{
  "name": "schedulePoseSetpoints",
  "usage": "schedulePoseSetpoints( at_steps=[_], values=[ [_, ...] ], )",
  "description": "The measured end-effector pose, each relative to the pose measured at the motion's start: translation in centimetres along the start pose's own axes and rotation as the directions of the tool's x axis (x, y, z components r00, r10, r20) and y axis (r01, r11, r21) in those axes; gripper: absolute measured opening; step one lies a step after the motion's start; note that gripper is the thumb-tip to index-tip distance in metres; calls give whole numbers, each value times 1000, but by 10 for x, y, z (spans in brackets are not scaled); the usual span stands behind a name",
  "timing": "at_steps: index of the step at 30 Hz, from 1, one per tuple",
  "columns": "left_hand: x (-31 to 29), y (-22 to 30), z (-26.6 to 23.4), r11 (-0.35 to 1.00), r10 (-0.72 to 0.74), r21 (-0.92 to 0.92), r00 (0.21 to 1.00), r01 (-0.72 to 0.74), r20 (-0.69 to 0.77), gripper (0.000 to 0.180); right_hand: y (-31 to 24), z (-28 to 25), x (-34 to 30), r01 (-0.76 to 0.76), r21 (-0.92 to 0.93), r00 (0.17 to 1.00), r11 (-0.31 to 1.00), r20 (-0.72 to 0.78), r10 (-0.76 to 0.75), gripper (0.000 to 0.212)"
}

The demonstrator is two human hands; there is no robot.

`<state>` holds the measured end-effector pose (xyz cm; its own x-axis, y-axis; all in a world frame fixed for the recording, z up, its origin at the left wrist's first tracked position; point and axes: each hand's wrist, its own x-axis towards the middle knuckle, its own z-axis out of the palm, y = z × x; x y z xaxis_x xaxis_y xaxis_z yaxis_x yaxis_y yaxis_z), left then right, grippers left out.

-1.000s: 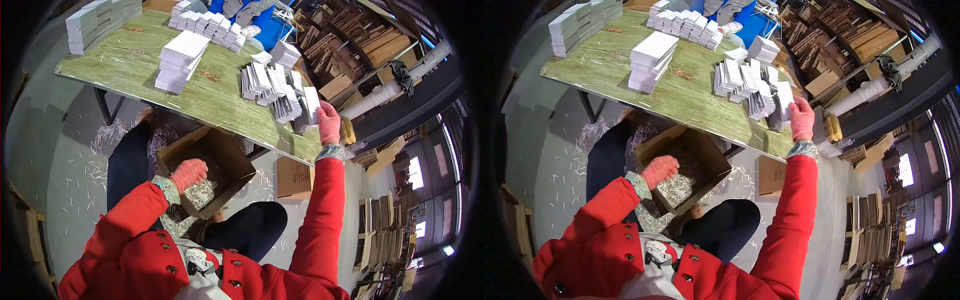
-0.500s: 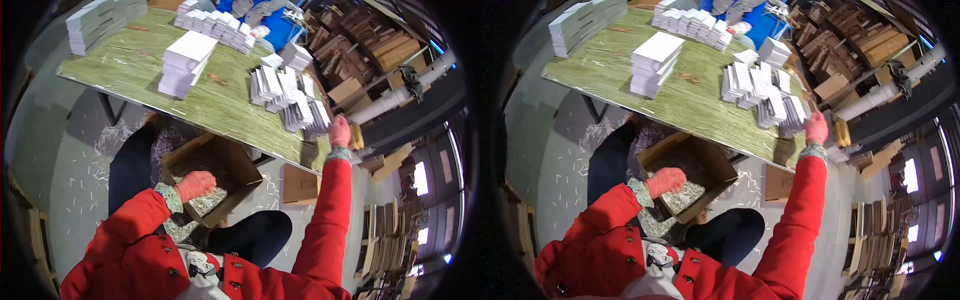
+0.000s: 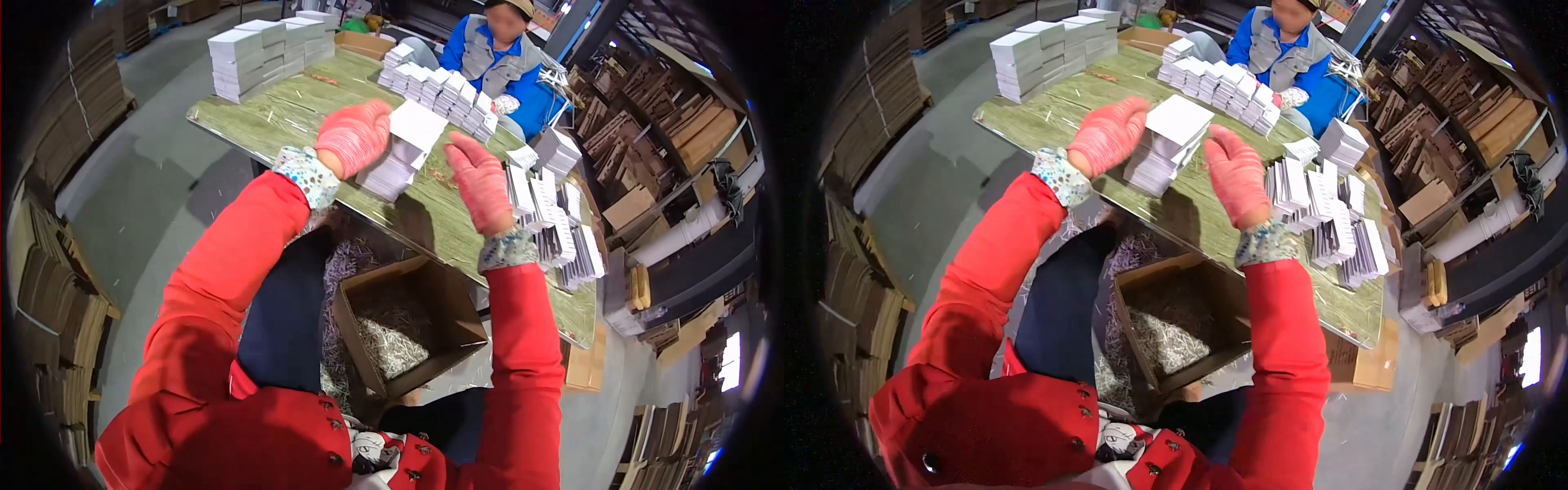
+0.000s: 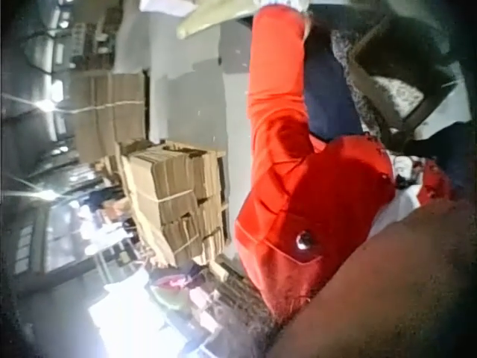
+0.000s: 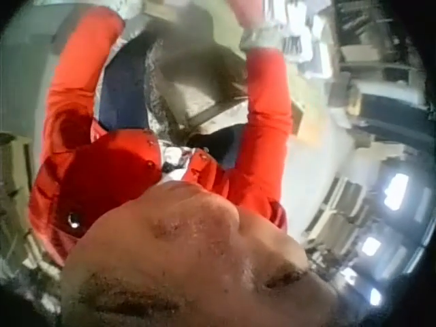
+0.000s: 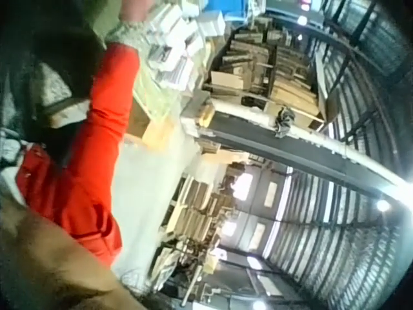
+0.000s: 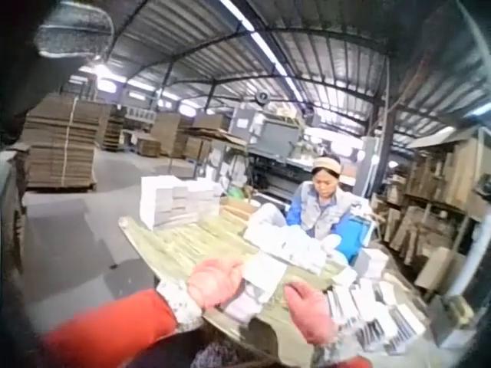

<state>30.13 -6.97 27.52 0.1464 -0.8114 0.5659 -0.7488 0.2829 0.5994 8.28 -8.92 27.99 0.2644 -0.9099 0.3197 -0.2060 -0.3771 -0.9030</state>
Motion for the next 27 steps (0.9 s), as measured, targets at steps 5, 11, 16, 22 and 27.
schedulePoseSetpoints(
  at_steps=[5,11,16,22,27],
  values=[
    [0,1,-6,999,-14,42,1000,13,26,25,-2,32,14,107,-189,988,976,-87,-125,32],
    [-6,-5,-18,996,-53,-75,998,51,-17,24,-22,49,1,-154,295,979,943,-84,186,31],
    [-14,-4,-26,980,-110,-171,994,104,-27,24,-39,55,-14,-223,532,951,817,-65,302,33],
    [-23,13,-28,943,-86,-329,993,55,-81,25,-31,59,-24,-182,622,952,762,-82,294,33],
    [-38,32,-27,852,-94,-522,993,41,-75,25,-28,56,-38,-71,639,963,766,-156,220,37]
  ],
)
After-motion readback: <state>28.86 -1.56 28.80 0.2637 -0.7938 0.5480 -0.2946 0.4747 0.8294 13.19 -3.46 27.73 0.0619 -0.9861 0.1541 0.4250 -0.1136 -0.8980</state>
